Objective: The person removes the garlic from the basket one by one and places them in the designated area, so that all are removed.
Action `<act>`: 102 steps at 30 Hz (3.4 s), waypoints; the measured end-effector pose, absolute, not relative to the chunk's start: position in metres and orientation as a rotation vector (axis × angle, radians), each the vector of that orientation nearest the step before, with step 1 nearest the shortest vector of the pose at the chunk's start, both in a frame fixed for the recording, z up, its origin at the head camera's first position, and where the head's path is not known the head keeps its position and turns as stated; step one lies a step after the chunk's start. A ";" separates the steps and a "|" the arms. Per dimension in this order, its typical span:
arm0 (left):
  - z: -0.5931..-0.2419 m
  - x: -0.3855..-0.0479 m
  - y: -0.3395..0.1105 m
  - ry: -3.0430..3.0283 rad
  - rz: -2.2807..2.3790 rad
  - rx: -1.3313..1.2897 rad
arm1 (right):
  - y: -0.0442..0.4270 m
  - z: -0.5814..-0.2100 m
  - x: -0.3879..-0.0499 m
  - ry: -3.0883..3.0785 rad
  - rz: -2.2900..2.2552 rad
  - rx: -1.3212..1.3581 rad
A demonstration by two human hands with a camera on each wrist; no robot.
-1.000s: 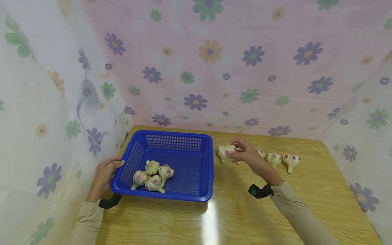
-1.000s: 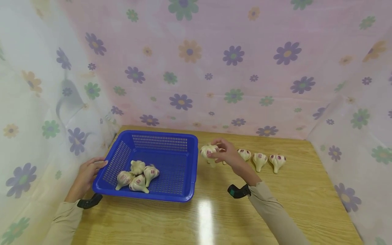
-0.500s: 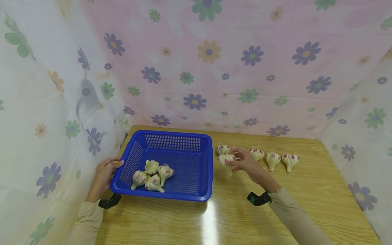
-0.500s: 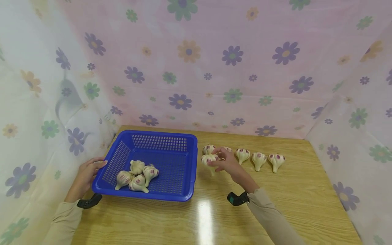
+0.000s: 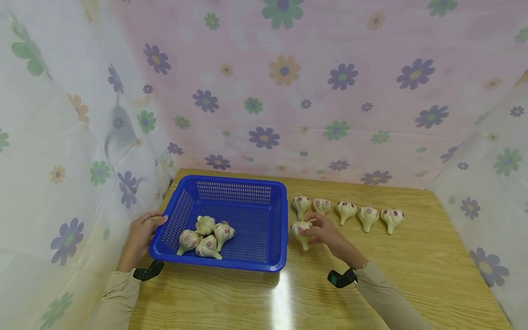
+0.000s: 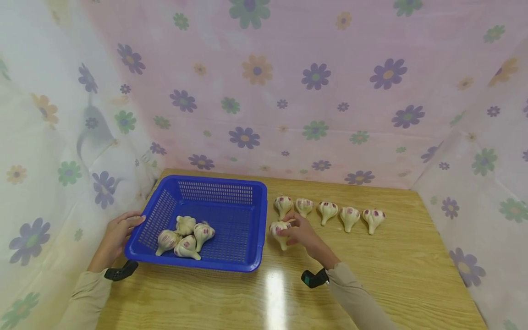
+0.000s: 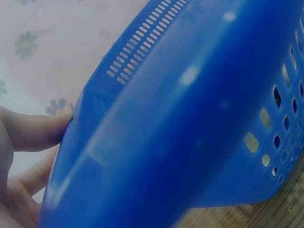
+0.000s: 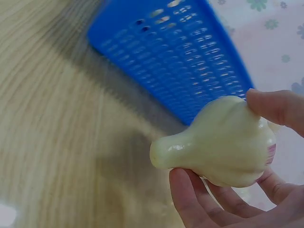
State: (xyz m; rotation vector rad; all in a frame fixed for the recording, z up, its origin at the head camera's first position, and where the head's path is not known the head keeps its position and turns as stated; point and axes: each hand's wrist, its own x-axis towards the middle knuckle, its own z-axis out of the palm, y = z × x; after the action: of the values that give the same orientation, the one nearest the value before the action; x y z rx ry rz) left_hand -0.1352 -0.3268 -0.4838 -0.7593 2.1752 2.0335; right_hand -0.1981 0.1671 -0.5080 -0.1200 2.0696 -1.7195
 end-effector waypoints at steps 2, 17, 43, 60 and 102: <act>-0.484 -0.135 -0.327 2.180 2.033 -0.749 | 0.165 -0.514 -0.197 2.073 -1.718 -0.103; -0.484 -0.136 -0.327 2.184 2.019 -0.780 | 0.157 -0.528 -0.190 2.154 -1.658 0.014; -0.486 -0.133 -0.329 2.194 2.021 -0.720 | 0.159 -0.514 -0.189 2.442 -1.414 -0.085; -0.487 -0.132 -0.328 2.195 2.027 -0.722 | 0.121 -0.467 -0.203 2.373 -1.654 -0.319; -0.484 -0.135 -0.326 2.188 2.032 -0.753 | 0.001 -0.439 -0.223 2.085 -1.532 -0.586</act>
State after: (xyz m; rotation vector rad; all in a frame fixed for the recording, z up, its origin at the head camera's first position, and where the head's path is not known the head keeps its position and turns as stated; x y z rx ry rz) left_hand -0.1347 -0.3264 -0.4842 -0.7533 2.1880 2.0319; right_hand -0.2229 0.0012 -0.4393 -0.5859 2.0849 -1.5321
